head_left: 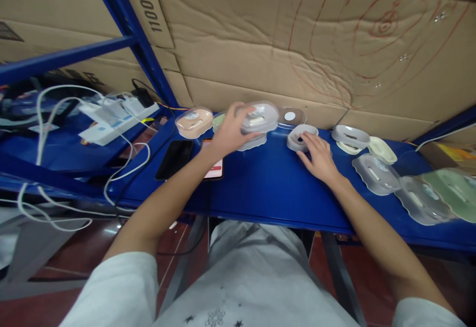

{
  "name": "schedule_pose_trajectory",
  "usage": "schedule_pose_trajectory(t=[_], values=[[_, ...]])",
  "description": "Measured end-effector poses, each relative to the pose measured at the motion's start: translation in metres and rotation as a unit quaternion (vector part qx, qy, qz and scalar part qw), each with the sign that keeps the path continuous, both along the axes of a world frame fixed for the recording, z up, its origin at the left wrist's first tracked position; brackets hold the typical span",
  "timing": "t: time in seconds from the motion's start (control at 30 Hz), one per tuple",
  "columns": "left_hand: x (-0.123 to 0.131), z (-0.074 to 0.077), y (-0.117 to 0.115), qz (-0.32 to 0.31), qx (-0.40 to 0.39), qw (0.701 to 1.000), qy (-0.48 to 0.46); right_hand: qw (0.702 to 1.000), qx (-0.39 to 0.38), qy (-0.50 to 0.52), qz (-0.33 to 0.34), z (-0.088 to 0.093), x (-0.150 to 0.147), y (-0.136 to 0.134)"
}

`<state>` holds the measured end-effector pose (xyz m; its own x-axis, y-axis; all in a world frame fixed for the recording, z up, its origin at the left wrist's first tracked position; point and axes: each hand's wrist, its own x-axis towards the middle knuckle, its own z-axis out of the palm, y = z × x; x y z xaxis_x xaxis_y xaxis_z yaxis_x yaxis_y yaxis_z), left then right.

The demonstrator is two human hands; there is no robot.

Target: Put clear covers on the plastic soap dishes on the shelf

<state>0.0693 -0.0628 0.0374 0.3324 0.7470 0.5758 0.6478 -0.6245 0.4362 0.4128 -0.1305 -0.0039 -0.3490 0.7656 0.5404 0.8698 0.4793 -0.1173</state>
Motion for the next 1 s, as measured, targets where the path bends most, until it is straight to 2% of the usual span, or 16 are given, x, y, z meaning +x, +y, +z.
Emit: schedule_pose_trajectory(t=[0.13,0.2,0.33,0.4,0.47,0.53,0.6,0.67,0.73,0.83,0.93,1.0], values=[[-0.029,0.002,0.026,0.161,-0.050,0.986,0.005,0.997,-0.043,-0.064,0.004,-0.012,-0.001,0.006],[-0.038,-0.001,0.032,0.210,-0.090,0.973,0.020,0.997,-0.045,-0.062,0.023,-0.012,-0.005,0.004],[-0.044,-0.008,0.036,0.221,-0.118,0.967,0.041,0.992,-0.050,-0.051,0.103,-0.006,-0.019,-0.008],[-0.043,-0.008,0.035,0.216,-0.097,0.971,0.042,0.987,-0.063,-0.044,0.140,-0.002,-0.026,-0.013],[-0.038,-0.006,0.031,0.201,-0.044,0.978,0.043,0.984,-0.074,-0.035,0.156,0.002,-0.029,-0.016],[-0.028,-0.003,0.022,0.146,0.025,0.988,0.048,0.985,-0.076,-0.027,0.153,0.006,-0.025,-0.016],[-0.013,-0.004,0.008,0.023,0.070,0.995,0.070,0.989,-0.066,-0.016,0.129,0.008,-0.016,-0.012],[0.004,-0.010,-0.009,-0.135,0.073,0.981,0.117,0.996,-0.049,-0.010,0.076,0.007,-0.005,-0.007],[0.020,-0.019,-0.025,-0.235,0.053,0.955,0.175,0.999,-0.045,-0.018,0.008,0.003,0.007,-0.001],[0.035,-0.028,-0.042,-0.289,0.013,0.929,0.230,0.995,-0.073,-0.044,-0.042,-0.004,0.024,0.011],[0.040,-0.027,-0.048,-0.308,-0.005,0.923,0.231,0.995,-0.087,-0.035,-0.035,-0.006,0.041,0.021],[0.040,-0.024,-0.049,-0.324,-0.010,0.920,0.220,0.995,-0.066,-0.025,-0.070,-0.004,0.052,0.027]])
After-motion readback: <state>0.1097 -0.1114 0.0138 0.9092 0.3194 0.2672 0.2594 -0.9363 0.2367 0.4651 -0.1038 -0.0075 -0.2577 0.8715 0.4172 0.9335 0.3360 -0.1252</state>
